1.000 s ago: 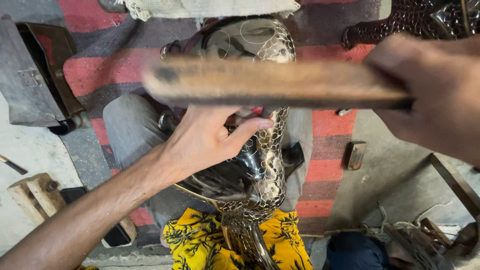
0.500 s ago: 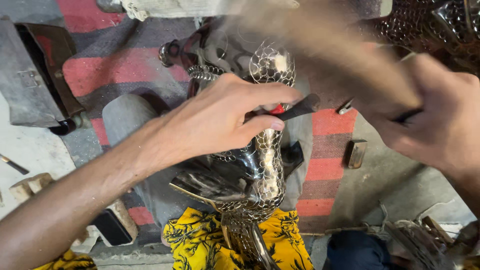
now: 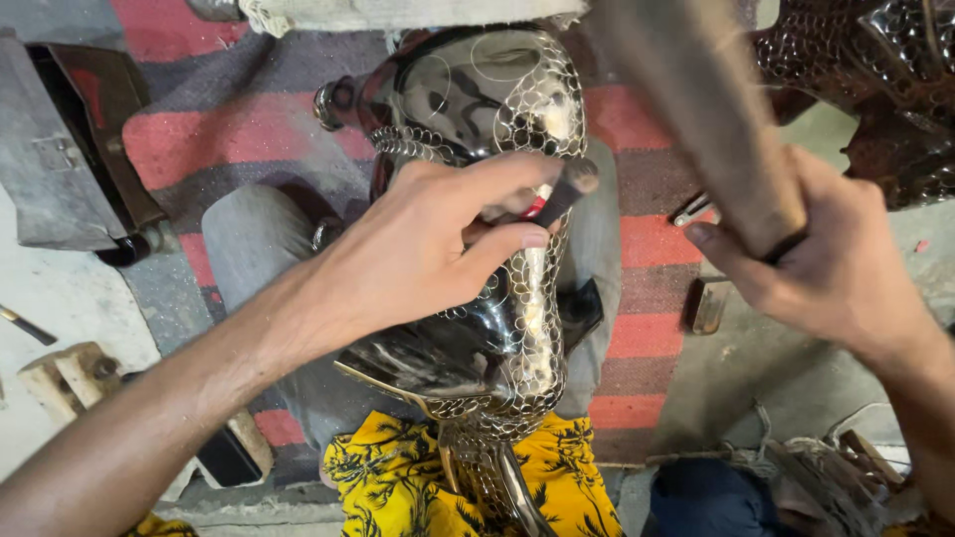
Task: The person sits on the floor holding a steel punch against a silver metal elephant sculpture and strikes the punch with a wooden mallet to chase decorative patterns into the surface. The person repositions the punch repeatedly on different spots, rotates the sculpture, and works on its body and legs.
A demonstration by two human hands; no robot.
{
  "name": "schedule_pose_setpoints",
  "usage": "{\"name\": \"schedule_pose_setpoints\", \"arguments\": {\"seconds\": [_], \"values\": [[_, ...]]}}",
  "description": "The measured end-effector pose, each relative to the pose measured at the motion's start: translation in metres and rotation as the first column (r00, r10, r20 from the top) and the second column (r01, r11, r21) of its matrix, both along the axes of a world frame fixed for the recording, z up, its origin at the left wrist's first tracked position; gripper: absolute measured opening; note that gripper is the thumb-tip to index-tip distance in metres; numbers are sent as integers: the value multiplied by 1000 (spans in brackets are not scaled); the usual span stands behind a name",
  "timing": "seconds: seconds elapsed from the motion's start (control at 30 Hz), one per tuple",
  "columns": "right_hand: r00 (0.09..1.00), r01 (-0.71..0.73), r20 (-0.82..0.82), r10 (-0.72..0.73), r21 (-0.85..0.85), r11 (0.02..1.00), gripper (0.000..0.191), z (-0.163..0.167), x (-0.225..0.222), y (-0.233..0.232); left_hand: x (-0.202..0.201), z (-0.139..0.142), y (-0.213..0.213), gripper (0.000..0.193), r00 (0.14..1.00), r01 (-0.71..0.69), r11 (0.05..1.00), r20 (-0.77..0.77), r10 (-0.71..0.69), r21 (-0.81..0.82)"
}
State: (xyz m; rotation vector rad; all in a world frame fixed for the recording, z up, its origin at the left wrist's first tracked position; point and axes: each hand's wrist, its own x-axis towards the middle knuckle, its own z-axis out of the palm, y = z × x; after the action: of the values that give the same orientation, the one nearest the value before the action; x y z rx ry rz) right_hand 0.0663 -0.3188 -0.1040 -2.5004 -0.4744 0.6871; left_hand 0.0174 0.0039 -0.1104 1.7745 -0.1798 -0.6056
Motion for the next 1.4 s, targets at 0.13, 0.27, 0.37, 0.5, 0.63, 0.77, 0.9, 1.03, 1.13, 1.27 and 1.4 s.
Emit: {"name": "schedule_pose_setpoints", "arguments": {"seconds": [0.13,0.27,0.37,0.5,0.63,0.77,0.9,1.03,1.13,1.27,1.4], "values": [[999,-29,36,27,48,998,39,7,13,2,-8,-8,1,36,976,-45,996,208,60,-79],[1000,-1,18,5,-238,971,32,8,34,2,-11,-16,3,35,969,-32,997,244,50,-74],[996,-54,62,62,-126,991,32,7,38,10,-14,-17,4,34,985,-22,1000,170,25,-21],[914,-304,270,303,-42,952,33,26,41,26,-17,-16,1,32,950,-72,997,302,75,-21],[951,-256,132,279,-172,951,35,31,39,41,-19,-17,2,30,944,-73,997,321,72,-9],[925,-305,143,352,-272,913,37,30,33,32,-19,-17,5,24,982,-131,991,134,133,-19],[981,129,-146,-127,2,992,32,15,-12,7,-10,-18,11,42,971,-75,969,203,124,-234],[900,413,-276,-338,290,863,25,-23,-78,-13,11,-21,5,46,904,153,980,418,-88,-125],[815,575,-331,-475,373,728,19,-41,-121,-17,25,-18,-1,48,891,351,936,318,-323,-33],[813,567,-229,-535,521,638,19,-56,-151,-6,38,-7,-1,53,787,557,825,254,-562,100],[766,588,-94,-636,503,633,21,-66,-166,4,45,1,-10,55,701,647,741,239,-671,180]]}}
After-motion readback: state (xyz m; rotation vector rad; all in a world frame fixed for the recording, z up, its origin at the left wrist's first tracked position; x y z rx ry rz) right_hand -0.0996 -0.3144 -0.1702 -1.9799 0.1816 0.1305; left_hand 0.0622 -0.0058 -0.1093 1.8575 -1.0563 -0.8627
